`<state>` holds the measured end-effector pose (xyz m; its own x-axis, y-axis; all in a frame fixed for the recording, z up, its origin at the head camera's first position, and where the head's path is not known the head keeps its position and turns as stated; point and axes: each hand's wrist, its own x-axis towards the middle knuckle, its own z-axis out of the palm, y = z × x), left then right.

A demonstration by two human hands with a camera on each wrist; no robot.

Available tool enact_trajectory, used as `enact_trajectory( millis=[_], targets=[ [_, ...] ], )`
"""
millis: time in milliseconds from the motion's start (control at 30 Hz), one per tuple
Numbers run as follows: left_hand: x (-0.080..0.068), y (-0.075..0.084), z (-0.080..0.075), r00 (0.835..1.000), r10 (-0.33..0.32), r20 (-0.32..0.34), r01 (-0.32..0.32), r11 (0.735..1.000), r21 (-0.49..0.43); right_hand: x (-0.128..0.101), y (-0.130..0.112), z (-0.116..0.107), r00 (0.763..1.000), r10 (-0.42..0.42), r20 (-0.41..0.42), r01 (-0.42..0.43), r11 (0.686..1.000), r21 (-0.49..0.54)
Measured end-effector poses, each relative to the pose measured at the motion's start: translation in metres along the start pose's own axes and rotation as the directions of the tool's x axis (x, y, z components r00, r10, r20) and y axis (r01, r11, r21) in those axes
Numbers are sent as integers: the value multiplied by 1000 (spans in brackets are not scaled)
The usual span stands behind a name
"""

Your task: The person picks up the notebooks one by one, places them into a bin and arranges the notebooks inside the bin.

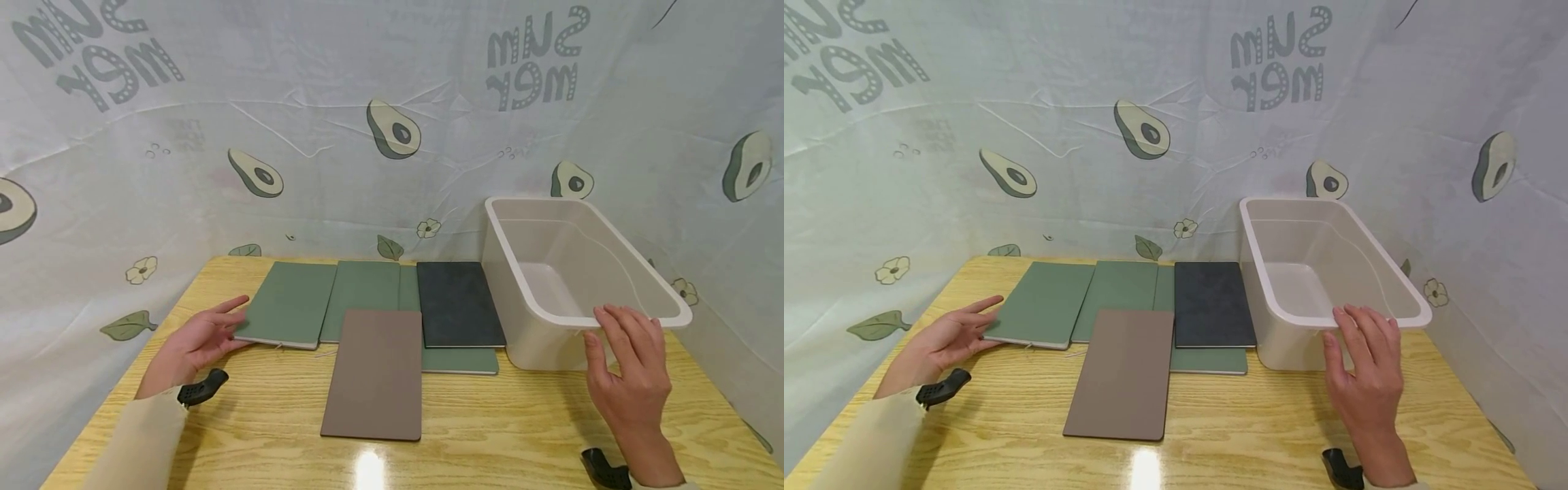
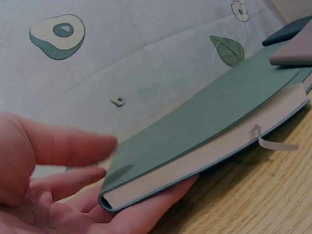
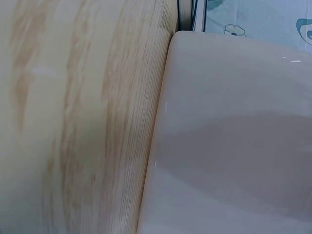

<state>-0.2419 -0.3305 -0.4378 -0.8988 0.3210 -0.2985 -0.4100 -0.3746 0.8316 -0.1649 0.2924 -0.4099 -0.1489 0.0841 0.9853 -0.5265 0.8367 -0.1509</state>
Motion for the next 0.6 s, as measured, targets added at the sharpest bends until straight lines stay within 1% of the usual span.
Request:
enact_trajectory(
  millis=[100, 300, 600],
  targets=[
    [3, -2, 1, 1000, -12, -28, 13, 999, 44, 0, 1, -1, 1000, 2, 8, -2, 1000, -1],
    [2, -3, -1, 997, -44, -60, 48, 997, 69, 2, -1, 0, 1000, 0, 9, 0, 1000, 0],
    [-5, 0, -1, 998, -24, -57, 25, 999, 32, 1, -1, -2, 1000, 11, 19, -11, 1000, -12]
  ],
)
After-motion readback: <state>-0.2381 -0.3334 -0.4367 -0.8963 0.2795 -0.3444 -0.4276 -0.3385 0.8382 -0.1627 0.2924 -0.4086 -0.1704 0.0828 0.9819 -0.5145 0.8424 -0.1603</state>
